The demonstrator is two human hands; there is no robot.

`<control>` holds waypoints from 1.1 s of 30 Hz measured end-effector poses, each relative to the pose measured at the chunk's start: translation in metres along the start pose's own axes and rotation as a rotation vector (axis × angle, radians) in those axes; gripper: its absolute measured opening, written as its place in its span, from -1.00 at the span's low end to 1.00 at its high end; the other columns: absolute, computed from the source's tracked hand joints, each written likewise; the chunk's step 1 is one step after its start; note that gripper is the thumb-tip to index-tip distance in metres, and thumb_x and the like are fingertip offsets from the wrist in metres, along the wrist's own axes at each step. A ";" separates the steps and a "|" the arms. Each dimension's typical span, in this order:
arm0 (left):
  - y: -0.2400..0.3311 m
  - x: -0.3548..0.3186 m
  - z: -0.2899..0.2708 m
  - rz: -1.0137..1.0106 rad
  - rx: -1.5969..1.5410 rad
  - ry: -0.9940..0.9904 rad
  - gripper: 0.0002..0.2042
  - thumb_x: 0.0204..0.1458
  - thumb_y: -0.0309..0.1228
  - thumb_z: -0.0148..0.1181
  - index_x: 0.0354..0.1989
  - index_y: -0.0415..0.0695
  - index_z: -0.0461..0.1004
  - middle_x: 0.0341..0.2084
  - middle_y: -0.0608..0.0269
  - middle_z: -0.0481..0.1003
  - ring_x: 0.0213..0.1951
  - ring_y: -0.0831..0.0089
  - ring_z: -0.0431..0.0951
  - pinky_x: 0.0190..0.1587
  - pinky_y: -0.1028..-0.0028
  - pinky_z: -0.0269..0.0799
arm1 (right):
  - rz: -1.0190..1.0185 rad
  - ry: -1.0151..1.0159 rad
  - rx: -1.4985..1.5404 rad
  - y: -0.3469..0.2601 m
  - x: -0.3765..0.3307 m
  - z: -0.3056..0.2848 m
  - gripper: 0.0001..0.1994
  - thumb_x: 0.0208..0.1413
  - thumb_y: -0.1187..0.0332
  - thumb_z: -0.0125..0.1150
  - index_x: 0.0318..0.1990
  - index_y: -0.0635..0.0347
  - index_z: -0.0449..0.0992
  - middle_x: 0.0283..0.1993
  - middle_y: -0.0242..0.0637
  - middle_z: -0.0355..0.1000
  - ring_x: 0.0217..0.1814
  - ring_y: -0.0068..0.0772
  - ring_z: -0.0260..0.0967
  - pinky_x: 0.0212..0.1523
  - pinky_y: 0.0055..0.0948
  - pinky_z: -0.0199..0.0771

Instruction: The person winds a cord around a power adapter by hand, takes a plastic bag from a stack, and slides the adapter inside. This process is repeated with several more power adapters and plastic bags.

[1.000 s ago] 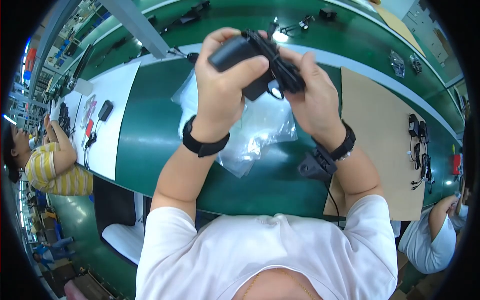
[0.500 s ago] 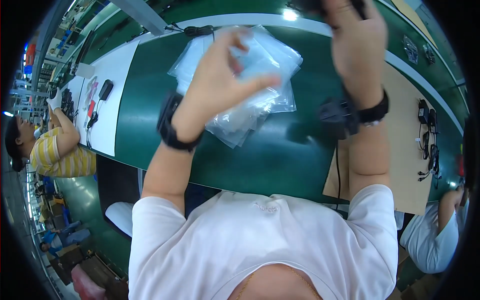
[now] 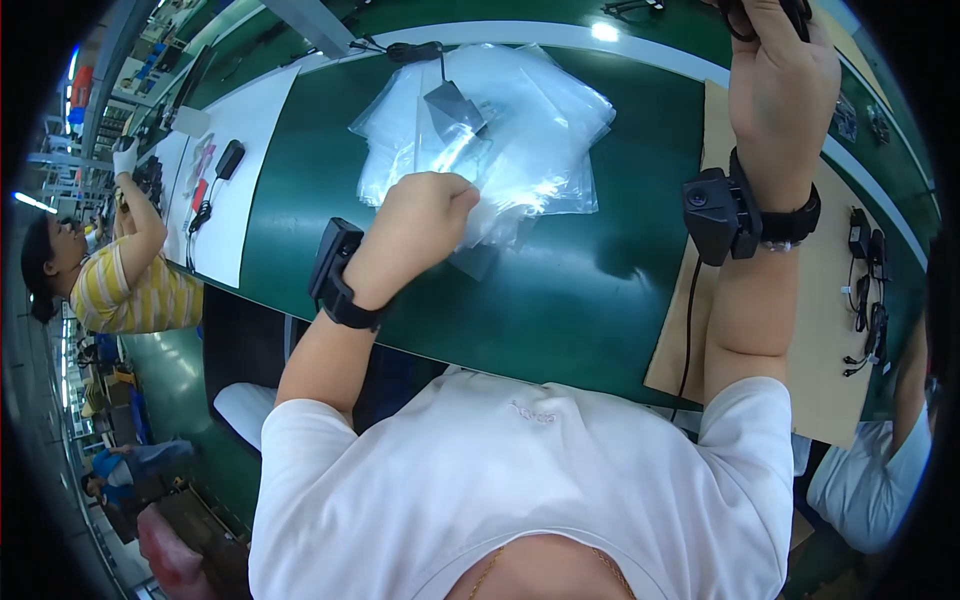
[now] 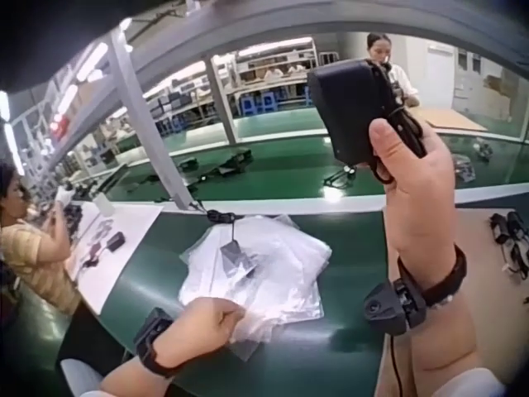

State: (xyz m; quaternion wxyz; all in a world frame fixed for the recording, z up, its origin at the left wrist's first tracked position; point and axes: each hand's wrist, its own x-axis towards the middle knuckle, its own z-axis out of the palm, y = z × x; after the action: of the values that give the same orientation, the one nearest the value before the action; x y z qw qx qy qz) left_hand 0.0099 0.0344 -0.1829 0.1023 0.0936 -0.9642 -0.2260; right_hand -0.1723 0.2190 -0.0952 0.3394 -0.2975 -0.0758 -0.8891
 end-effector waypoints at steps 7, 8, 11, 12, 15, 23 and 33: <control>-0.030 0.022 -0.018 -0.512 -0.711 -0.131 -0.66 -0.12 -0.26 0.26 -0.75 -0.16 0.31 -0.78 0.28 0.37 -0.73 0.54 0.36 -0.69 0.60 0.20 | -0.254 0.325 -1.258 0.021 -0.002 0.010 -0.72 0.06 0.31 0.11 -0.17 0.34 0.36 -0.34 -0.37 0.39 -0.40 -0.61 0.35 -0.42 -0.57 0.47; -0.035 0.022 -0.017 -0.503 -0.716 -0.120 -0.66 -0.12 -0.26 0.26 -0.75 -0.16 0.31 -0.78 0.28 0.37 -0.73 0.54 0.36 -0.69 0.60 0.20 | -0.157 0.340 -1.217 0.024 -0.003 0.011 -0.72 0.07 0.30 0.10 -0.16 0.34 0.36 -0.34 -0.36 0.39 -0.40 -0.61 0.36 -0.43 -0.55 0.49; -0.019 0.024 -0.017 -0.560 -0.912 -0.198 -0.60 -0.14 -0.19 0.27 -0.79 -0.14 0.25 -0.80 0.29 0.35 -0.75 0.60 0.32 -0.69 0.61 0.21 | 0.014 0.265 -1.108 0.010 -0.009 -0.024 -0.74 0.10 0.35 0.05 -0.10 0.31 0.37 -0.18 -0.27 0.41 -0.19 -0.43 0.40 -0.18 -0.38 0.49; -0.020 0.023 -0.021 -0.563 -0.918 -0.193 -0.60 -0.14 -0.19 0.27 -0.79 -0.14 0.25 -0.80 0.29 0.35 -0.75 0.60 0.32 -0.69 0.61 0.21 | 0.086 0.307 -1.075 0.018 -0.010 -0.022 -0.76 0.13 0.35 0.00 -0.12 0.30 0.37 -0.18 -0.25 0.41 -0.18 -0.39 0.41 -0.17 -0.29 0.51; -0.021 0.021 -0.024 -0.379 -0.550 -0.193 -0.56 -0.23 -0.08 0.30 -0.79 -0.20 0.32 -0.84 0.19 0.35 -0.73 0.43 0.40 -0.66 0.53 0.25 | 0.312 0.326 -0.875 0.046 -0.018 -0.018 -0.73 0.13 0.33 -0.01 -0.09 0.33 0.33 -0.18 -0.25 0.41 -0.18 -0.44 0.40 -0.13 -0.21 0.50; 0.024 0.029 -0.012 0.158 -0.100 0.139 -0.52 -0.25 -0.03 0.27 -0.77 -0.26 0.33 -0.82 0.01 0.33 -0.67 0.06 0.39 -0.60 0.29 0.29 | 0.493 0.618 -0.753 0.080 -0.042 -0.035 -0.73 0.11 0.32 0.02 -0.13 0.34 0.35 -0.28 -0.28 0.39 -0.27 -0.48 0.34 -0.07 -0.21 0.42; 0.050 0.054 -0.024 0.223 -0.186 0.181 -0.73 0.02 -0.32 0.01 -0.59 -0.28 0.35 -0.73 -0.11 0.37 -0.59 -0.06 0.39 -0.53 0.17 0.29 | 0.000 0.418 -1.144 0.036 -0.050 -0.014 -0.70 0.07 0.39 0.09 -0.09 0.37 0.30 -0.16 -0.22 0.39 -0.19 -0.42 0.38 -0.13 -0.40 0.39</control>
State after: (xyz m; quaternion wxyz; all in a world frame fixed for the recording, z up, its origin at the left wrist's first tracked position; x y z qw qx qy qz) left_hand -0.0435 0.0559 -0.1313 0.2216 -0.0039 -0.9304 -0.2919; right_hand -0.1259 0.2146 -0.1378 0.1335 -0.2519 0.4823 -0.8283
